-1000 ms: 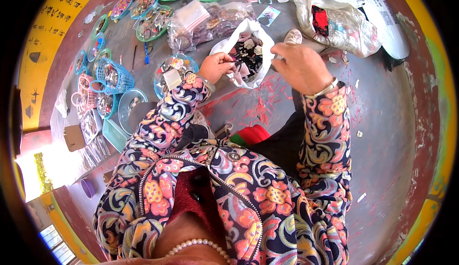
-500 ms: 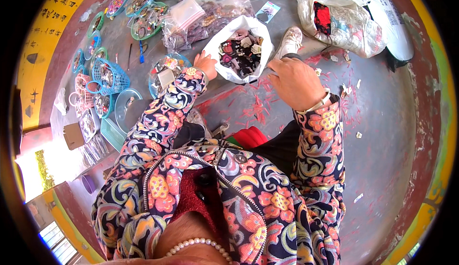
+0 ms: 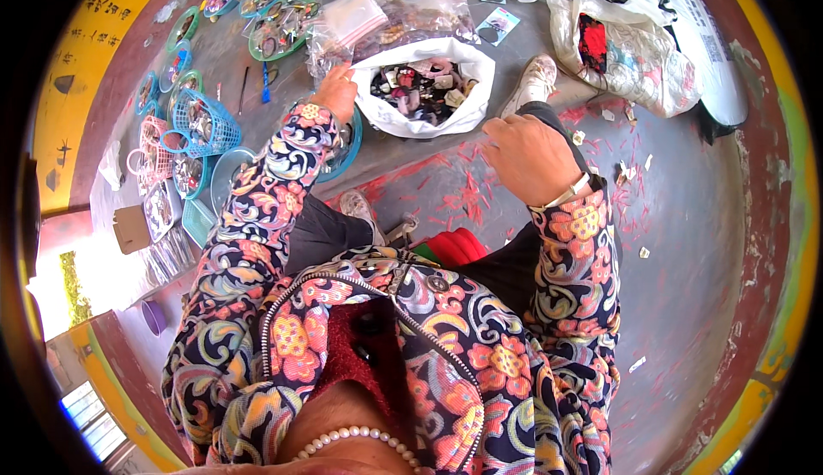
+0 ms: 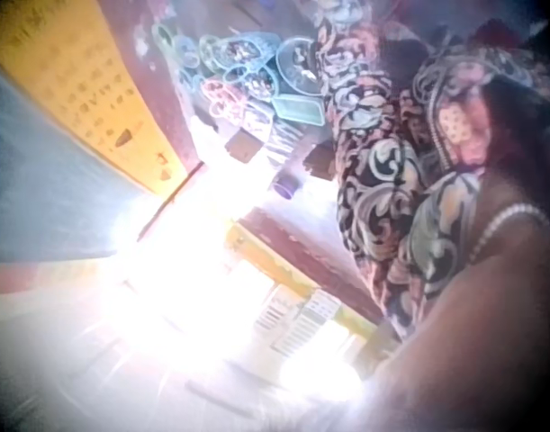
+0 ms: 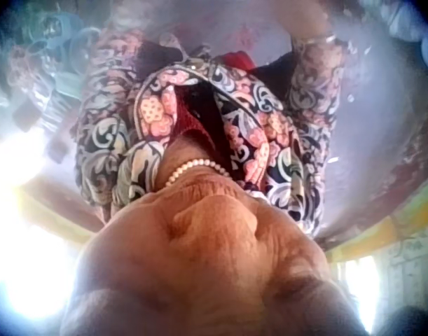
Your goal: The person sits on the floor and sorts through small craft supplies, picking up items from a white bag and placing them into various containers. The person handles small plastic bags, clips, and other miscellaneous items, organizing them into baskets and bowls.
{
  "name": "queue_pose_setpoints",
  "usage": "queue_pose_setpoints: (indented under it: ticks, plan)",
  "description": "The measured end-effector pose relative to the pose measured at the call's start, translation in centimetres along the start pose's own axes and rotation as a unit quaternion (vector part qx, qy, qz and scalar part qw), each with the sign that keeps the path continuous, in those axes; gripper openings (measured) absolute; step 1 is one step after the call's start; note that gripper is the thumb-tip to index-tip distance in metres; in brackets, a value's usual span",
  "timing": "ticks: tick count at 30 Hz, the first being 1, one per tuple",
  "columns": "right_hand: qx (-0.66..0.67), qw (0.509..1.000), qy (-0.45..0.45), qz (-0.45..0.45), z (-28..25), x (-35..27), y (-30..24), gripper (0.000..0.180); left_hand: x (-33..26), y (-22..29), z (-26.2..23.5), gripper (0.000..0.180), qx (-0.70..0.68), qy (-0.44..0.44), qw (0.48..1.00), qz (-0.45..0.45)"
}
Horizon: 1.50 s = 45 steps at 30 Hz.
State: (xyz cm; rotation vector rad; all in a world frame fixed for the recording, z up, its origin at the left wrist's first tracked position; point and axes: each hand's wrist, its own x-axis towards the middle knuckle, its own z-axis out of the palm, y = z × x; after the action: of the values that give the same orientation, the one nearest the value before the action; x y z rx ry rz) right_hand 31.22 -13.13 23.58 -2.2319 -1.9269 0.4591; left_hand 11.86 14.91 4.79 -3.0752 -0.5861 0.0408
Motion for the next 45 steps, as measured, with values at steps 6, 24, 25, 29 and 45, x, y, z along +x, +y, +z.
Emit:
queue_pose_setpoints:
  ticks: [6,24,25,29,45]
  plan:
    - [-0.012,0.999,0.032,-0.019,0.4,-0.2,-0.8,0.013,-2.2,-0.2,0.9,0.023,-0.037,0.016,0.998,-0.041]
    - [0.027,0.998,0.014,-0.058,1.0,-0.1,-1.1,0.015,7.3,0.3,13.8,0.022,-0.329,-0.164,0.809,-0.458]
    - [0.031,0.998,0.014,-0.055,1.1,-0.1,-1.1,0.015,7.5,0.1,14.1,0.021,-0.339,-0.166,0.799,-0.468]
    - [0.03,0.998,0.009,-0.048,1.1,0.2,-0.9,0.015,7.7,-0.2,15.1,0.018,-0.376,-0.169,0.76,-0.503]
    - [0.004,0.997,0.004,-0.075,2.2,-0.3,0.4,0.011,3.6,4.4,14.0,0.009,-0.712,-0.063,0.466,-0.521]
